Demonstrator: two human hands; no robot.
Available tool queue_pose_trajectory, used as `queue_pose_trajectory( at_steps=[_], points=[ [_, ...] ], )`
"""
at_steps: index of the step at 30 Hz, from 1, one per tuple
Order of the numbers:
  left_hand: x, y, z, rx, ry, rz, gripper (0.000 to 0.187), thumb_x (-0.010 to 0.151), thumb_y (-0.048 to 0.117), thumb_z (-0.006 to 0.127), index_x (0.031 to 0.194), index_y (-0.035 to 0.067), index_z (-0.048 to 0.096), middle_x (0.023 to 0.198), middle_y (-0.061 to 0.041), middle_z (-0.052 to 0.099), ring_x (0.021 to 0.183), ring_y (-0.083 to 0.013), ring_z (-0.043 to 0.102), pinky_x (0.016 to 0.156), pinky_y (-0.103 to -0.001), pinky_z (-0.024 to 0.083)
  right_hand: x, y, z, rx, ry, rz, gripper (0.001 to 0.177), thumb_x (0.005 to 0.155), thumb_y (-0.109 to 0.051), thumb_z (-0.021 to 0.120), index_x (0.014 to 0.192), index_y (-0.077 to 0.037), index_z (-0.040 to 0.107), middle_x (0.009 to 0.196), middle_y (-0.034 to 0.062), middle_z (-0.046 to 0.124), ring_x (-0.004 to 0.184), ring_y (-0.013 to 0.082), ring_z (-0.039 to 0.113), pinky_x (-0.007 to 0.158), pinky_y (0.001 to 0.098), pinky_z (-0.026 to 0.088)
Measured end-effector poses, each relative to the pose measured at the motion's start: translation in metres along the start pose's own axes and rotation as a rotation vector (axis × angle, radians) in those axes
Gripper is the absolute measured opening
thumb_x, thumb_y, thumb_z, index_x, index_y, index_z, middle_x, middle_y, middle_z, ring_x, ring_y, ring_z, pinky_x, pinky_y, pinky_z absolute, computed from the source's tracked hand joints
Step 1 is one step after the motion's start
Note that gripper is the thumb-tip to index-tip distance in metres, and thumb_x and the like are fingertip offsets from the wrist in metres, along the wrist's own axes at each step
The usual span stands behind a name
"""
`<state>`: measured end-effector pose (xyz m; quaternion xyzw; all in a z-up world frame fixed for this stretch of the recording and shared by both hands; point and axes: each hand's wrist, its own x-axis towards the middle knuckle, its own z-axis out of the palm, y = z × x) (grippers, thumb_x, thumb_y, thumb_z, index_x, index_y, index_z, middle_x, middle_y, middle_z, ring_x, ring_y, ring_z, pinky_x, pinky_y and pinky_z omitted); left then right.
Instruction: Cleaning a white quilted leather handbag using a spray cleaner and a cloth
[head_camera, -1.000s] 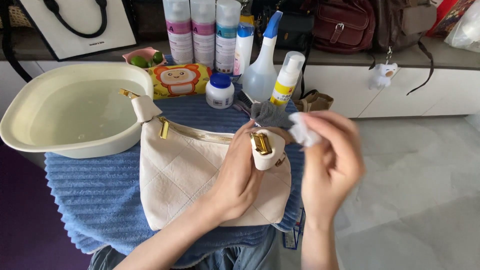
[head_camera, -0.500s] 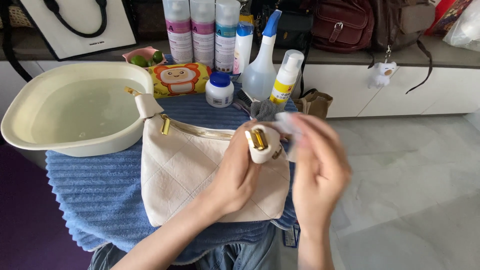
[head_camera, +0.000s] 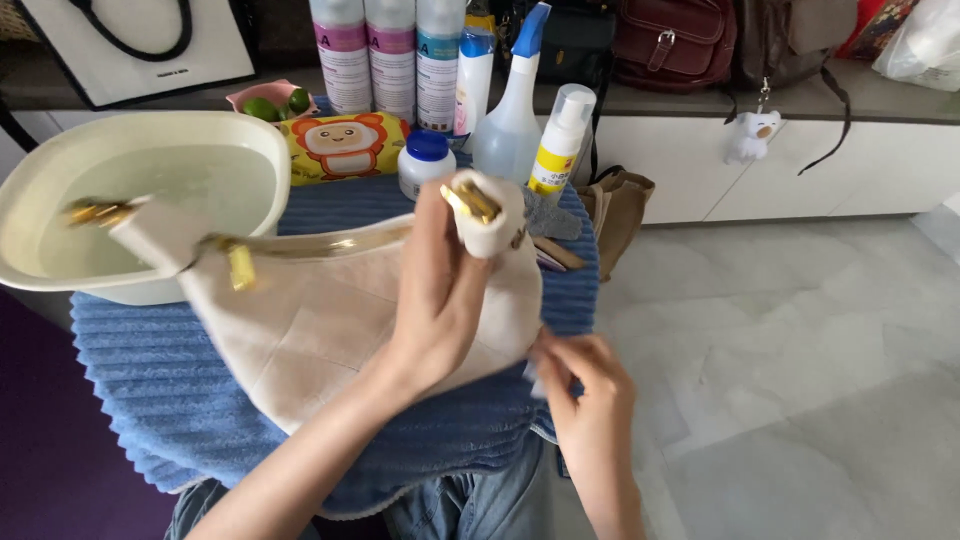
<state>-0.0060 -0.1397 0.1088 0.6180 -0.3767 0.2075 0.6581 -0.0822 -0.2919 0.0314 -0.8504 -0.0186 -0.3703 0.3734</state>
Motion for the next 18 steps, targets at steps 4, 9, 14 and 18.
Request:
queue_pose_trajectory(
  at_steps=[4, 9, 14, 18],
  points=[
    [0.012, 0.011, -0.001, 0.068, 0.026, 0.054, 0.043, 0.103, -0.002, 0.045, 0.146, 0.001, 0.035, 0.13, -0.013, 0.051, 0.113, -0.0203, 0.052, 0.103, -0.034, 0.047, -0.014, 0.005, -0.001, 0.188, -0.205, 0.158, 0.008, 0.075, -0.009, 0.083, 0.082, -0.004, 0.081, 0.075, 0.0009, 0.073, 0.056, 0.0105, 0.056, 0.053, 0.0245, 0.046],
    [0.025, 0.03, 0.005, -0.122, 0.009, 0.023, 0.043, 0.113, 0.007, 0.041, 0.154, 0.004, 0.029, 0.138, -0.009, 0.05, 0.12, -0.015, 0.049, 0.111, -0.03, 0.044, -0.042, 0.025, -0.005, 0.243, -0.121, 0.3, 0.02, 0.072, -0.006, 0.084, 0.086, 0.005, 0.075, 0.064, 0.0066, 0.072, 0.052, 0.0125, 0.058, 0.046, 0.0261, 0.048],
    [0.044, 0.029, 0.005, -0.265, 0.019, 0.025, 0.038, 0.115, 0.024, 0.045, 0.15, 0.011, 0.039, 0.135, -0.008, 0.06, 0.125, -0.0173, 0.059, 0.117, -0.034, 0.048, -0.043, 0.016, -0.01, 0.367, -0.151, 0.476, 0.032, 0.071, -0.002, 0.083, 0.098, 0.014, 0.075, 0.07, 0.0148, 0.081, 0.047, 0.0153, 0.065, 0.04, 0.0275, 0.054],
    [0.055, 0.025, 0.005, -0.665, -0.064, 0.029, 0.043, 0.12, 0.015, 0.049, 0.161, 0.011, 0.038, 0.143, -0.011, 0.061, 0.141, -0.0248, 0.064, 0.13, -0.04, 0.053, -0.023, -0.017, -0.011, 0.607, -0.147, 0.329, 0.038, 0.077, -0.004, 0.08, 0.108, 0.014, 0.069, 0.084, 0.0174, 0.079, 0.063, 0.0172, 0.072, 0.051, 0.0232, 0.056]
  ],
)
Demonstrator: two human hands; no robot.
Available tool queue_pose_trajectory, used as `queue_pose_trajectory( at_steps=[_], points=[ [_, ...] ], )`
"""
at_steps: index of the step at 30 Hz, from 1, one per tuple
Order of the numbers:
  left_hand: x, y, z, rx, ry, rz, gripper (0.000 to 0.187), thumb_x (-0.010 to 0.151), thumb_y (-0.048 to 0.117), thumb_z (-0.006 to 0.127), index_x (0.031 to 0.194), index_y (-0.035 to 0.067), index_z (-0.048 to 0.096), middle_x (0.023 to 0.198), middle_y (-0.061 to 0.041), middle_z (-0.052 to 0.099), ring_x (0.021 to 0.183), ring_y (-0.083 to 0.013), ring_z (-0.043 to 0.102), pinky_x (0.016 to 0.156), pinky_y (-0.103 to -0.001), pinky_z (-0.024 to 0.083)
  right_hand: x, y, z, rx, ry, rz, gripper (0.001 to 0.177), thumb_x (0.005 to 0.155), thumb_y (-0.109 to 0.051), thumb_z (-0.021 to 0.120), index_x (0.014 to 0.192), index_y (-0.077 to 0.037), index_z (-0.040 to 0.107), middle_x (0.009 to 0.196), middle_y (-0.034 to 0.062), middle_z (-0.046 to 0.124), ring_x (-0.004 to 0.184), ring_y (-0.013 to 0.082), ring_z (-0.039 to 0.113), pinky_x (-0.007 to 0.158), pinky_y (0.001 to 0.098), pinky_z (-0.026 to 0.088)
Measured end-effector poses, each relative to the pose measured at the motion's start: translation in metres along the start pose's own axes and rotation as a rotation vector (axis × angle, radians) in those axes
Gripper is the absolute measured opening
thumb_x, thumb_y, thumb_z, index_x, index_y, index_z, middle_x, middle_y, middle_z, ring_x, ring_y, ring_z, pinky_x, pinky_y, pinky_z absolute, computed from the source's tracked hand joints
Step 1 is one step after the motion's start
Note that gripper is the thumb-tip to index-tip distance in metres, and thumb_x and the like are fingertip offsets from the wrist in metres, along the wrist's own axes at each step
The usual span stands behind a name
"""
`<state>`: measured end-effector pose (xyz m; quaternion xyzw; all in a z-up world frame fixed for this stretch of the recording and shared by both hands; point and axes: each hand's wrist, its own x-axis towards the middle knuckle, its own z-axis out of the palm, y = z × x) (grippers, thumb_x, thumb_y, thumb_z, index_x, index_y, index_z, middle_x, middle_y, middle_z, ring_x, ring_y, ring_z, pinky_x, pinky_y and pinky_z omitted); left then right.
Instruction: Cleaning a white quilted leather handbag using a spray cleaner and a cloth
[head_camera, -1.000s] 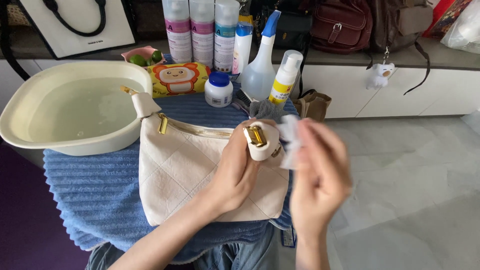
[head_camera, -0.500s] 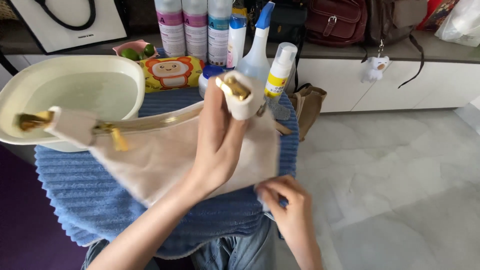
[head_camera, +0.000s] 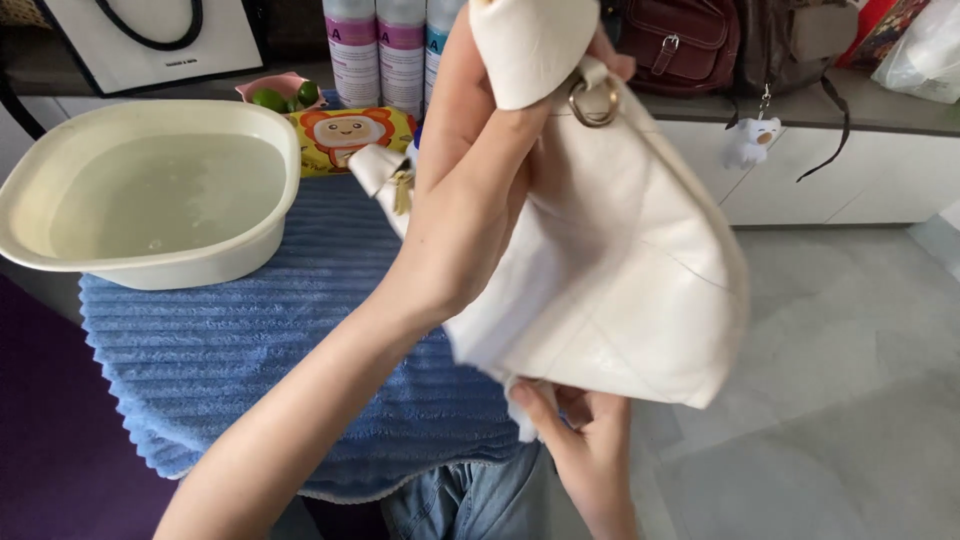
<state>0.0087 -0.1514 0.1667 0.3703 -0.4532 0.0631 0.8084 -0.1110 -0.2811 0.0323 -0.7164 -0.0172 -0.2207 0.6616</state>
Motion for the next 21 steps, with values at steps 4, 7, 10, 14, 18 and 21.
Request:
queue_pose_trajectory(
  at_steps=[4, 7, 10, 14, 18, 21],
  points=[
    [-0.005, 0.0, -0.006, -0.163, -0.074, 0.009, 0.036, 0.123, 0.009, 0.047, 0.159, 0.009, 0.043, 0.151, -0.013, 0.059, 0.142, -0.0286, 0.063, 0.137, -0.045, 0.048, 0.001, 0.01, 0.005, -0.094, 0.101, -0.058, 0.031, 0.08, -0.006, 0.078, 0.101, 0.016, 0.072, 0.094, 0.0166, 0.083, 0.074, 0.0187, 0.078, 0.061, 0.026, 0.061],
    [-0.011, -0.004, -0.023, -0.181, -0.117, 0.005, 0.028, 0.12, 0.018, 0.05, 0.146, 0.01, 0.05, 0.136, -0.008, 0.059, 0.126, -0.0244, 0.061, 0.119, -0.047, 0.05, 0.004, 0.06, 0.009, -0.379, 0.144, -0.184, 0.075, 0.073, -0.02, 0.088, 0.136, 0.004, 0.056, 0.133, 0.0135, 0.068, 0.11, 0.024, 0.073, 0.09, 0.0328, 0.062],
    [-0.011, 0.006, -0.03, -0.111, -0.184, 0.002, 0.022, 0.12, 0.026, 0.045, 0.137, 0.015, 0.053, 0.119, -0.003, 0.058, 0.115, -0.021, 0.061, 0.105, -0.04, 0.049, 0.033, 0.101, -0.003, -0.519, 0.04, -0.015, 0.047, 0.091, -0.02, 0.063, 0.135, -0.004, 0.058, 0.123, 0.0116, 0.069, 0.106, 0.0221, 0.071, 0.091, 0.0335, 0.061],
    [-0.01, 0.013, -0.046, -0.091, -0.111, -0.063, 0.024, 0.115, 0.023, 0.043, 0.134, 0.01, 0.05, 0.116, -0.004, 0.06, 0.107, -0.0221, 0.063, 0.094, -0.039, 0.051, 0.026, -0.013, -0.018, -0.379, 0.13, 0.029, 0.032, 0.083, -0.006, 0.075, 0.114, -0.005, 0.072, 0.087, 0.0028, 0.075, 0.06, 0.009, 0.06, 0.051, 0.0225, 0.049],
    [-0.004, 0.024, -0.042, -0.01, -0.199, -0.114, 0.027, 0.118, 0.023, 0.044, 0.14, 0.009, 0.052, 0.119, -0.008, 0.065, 0.107, -0.0241, 0.069, 0.097, -0.037, 0.06, 0.026, -0.06, -0.027, -0.175, 0.321, -0.329, 0.027, 0.102, -0.001, 0.06, 0.128, -0.001, 0.057, 0.118, 0.0088, 0.062, 0.099, 0.0137, 0.059, 0.087, 0.0238, 0.049],
    [0.004, 0.03, -0.031, 0.173, -0.214, -0.12, 0.029, 0.116, 0.022, 0.044, 0.14, 0.007, 0.051, 0.12, -0.009, 0.068, 0.106, -0.0172, 0.067, 0.099, -0.032, 0.059, 0.032, -0.105, -0.005, -0.146, 0.214, -0.562, 0.044, 0.095, 0.001, 0.066, 0.137, 0.004, 0.052, 0.128, 0.0147, 0.059, 0.107, 0.0181, 0.061, 0.095, 0.0253, 0.052]
  ],
)
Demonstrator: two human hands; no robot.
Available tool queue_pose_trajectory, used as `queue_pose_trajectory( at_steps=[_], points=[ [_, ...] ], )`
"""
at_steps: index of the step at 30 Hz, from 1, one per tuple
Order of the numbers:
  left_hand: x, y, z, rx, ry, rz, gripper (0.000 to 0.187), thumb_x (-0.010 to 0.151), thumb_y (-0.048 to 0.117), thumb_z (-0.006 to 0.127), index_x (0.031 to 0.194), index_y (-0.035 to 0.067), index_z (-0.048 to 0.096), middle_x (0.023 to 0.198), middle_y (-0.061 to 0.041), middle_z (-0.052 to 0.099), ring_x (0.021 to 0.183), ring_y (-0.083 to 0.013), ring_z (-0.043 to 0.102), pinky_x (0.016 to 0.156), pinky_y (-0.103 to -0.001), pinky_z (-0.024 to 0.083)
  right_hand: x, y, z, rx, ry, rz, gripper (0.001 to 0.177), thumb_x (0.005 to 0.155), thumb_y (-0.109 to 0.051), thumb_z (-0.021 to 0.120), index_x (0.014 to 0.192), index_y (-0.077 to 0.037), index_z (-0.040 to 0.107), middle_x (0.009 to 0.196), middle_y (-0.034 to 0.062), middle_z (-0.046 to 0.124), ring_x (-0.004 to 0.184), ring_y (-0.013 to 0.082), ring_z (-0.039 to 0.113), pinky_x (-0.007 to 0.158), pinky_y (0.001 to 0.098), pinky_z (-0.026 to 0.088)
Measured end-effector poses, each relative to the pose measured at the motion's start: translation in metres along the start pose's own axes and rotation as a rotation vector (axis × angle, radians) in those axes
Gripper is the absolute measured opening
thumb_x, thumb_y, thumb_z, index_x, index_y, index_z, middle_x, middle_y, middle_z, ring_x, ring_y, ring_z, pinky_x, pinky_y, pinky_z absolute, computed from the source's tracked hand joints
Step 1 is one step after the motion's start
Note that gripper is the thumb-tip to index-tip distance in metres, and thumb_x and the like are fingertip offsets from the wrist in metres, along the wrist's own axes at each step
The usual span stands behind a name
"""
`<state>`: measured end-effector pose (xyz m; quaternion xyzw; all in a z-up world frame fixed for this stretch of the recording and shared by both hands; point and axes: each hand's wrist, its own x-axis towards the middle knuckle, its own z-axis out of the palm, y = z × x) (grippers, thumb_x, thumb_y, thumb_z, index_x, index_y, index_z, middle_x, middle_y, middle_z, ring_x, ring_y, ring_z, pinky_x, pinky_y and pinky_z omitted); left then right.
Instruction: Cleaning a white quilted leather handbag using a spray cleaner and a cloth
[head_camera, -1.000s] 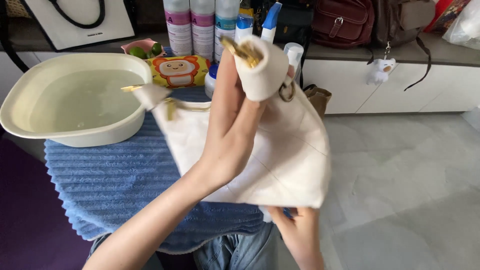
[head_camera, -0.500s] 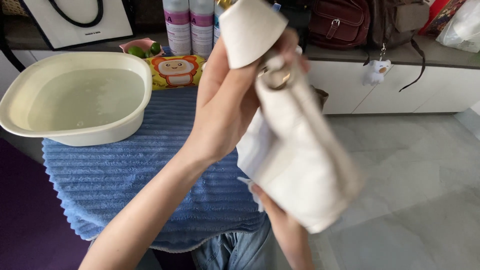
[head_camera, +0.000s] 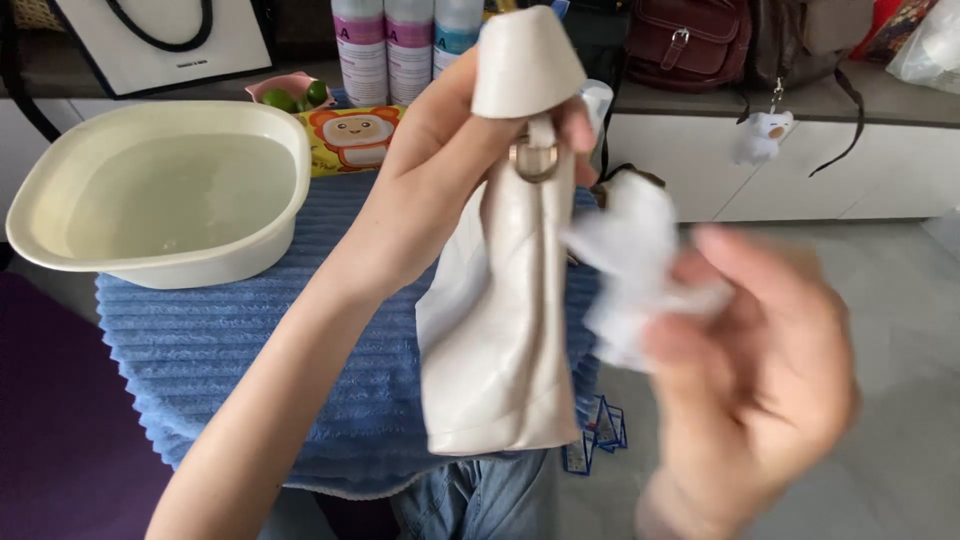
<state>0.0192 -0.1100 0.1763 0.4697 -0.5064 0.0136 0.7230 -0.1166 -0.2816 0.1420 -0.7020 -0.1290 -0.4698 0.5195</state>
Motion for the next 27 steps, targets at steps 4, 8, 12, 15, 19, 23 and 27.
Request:
queue_pose_trajectory(
  at_steps=[4, 8, 12, 15, 19, 23, 27],
  points=[
    [0.005, -0.002, 0.005, -0.023, -0.02, 0.008, 0.032, 0.115, 0.027, 0.051, 0.14, 0.008, 0.053, 0.124, -0.008, 0.067, 0.111, -0.013, 0.065, 0.097, -0.027, 0.057, 0.045, -0.045, 0.038, -0.312, -0.324, -0.29, 0.031, 0.089, 0.011, 0.079, 0.119, 0.007, 0.07, 0.113, 0.0149, 0.066, 0.084, 0.0192, 0.059, 0.077, 0.0297, 0.049],
    [0.005, -0.01, 0.004, 0.039, 0.016, 0.068, 0.033, 0.112, 0.001, 0.043, 0.144, 0.008, 0.049, 0.129, -0.01, 0.068, 0.12, -0.0161, 0.066, 0.11, -0.03, 0.056, 0.039, -0.043, 0.042, -0.501, -0.223, -0.32, 0.025, 0.089, 0.01, 0.081, 0.113, 0.005, 0.076, 0.098, 0.011, 0.068, 0.07, 0.0163, 0.054, 0.059, 0.0288, 0.041],
    [0.004, -0.008, 0.012, 0.144, 0.066, 0.052, 0.032, 0.115, 0.006, 0.045, 0.146, 0.007, 0.047, 0.133, -0.008, 0.064, 0.123, -0.0142, 0.061, 0.114, -0.029, 0.051, 0.039, -0.036, 0.039, -0.411, -0.147, -0.268, 0.019, 0.099, 0.009, 0.076, 0.118, 0.008, 0.072, 0.104, 0.015, 0.068, 0.076, 0.0168, 0.057, 0.066, 0.0258, 0.046],
    [0.004, -0.009, 0.015, 0.182, 0.086, 0.051, 0.032, 0.116, 0.012, 0.048, 0.148, 0.007, 0.047, 0.138, -0.008, 0.064, 0.128, -0.0139, 0.06, 0.119, -0.03, 0.049, 0.042, -0.036, 0.037, -0.419, -0.149, -0.277, 0.017, 0.102, 0.011, 0.075, 0.118, 0.009, 0.073, 0.108, 0.0149, 0.067, 0.077, 0.0162, 0.055, 0.065, 0.0255, 0.045],
    [0.002, -0.007, 0.015, 0.102, 0.069, 0.049, 0.029, 0.115, 0.013, 0.046, 0.143, 0.006, 0.049, 0.126, -0.009, 0.067, 0.117, -0.0154, 0.065, 0.108, -0.029, 0.055, 0.044, -0.038, 0.032, -0.425, -0.209, -0.202, 0.014, 0.1, 0.007, 0.072, 0.114, 0.008, 0.073, 0.104, 0.0127, 0.069, 0.072, 0.0143, 0.055, 0.061, 0.0244, 0.044],
    [0.003, -0.011, 0.011, 0.03, 0.113, 0.033, 0.035, 0.113, 0.015, 0.047, 0.145, 0.003, 0.049, 0.122, -0.011, 0.07, 0.112, -0.0159, 0.068, 0.104, -0.03, 0.06, 0.042, -0.033, 0.024, -0.46, -0.275, -0.212, 0.018, 0.099, 0.008, 0.068, 0.116, 0.009, 0.073, 0.106, 0.0153, 0.072, 0.071, 0.0153, 0.059, 0.06, 0.025, 0.046],
    [0.005, -0.008, 0.005, 0.04, 0.109, 0.112, 0.027, 0.117, 0.02, 0.039, 0.137, 0.006, 0.05, 0.114, -0.009, 0.067, 0.104, -0.0184, 0.07, 0.1, -0.032, 0.061, 0.028, -0.026, 0.022, -0.482, -0.376, -0.262, 0.024, 0.084, 0.014, 0.069, 0.106, 0.004, 0.074, 0.105, 0.0098, 0.068, 0.066, 0.015, 0.056, 0.058, 0.0269, 0.045]
  ],
)
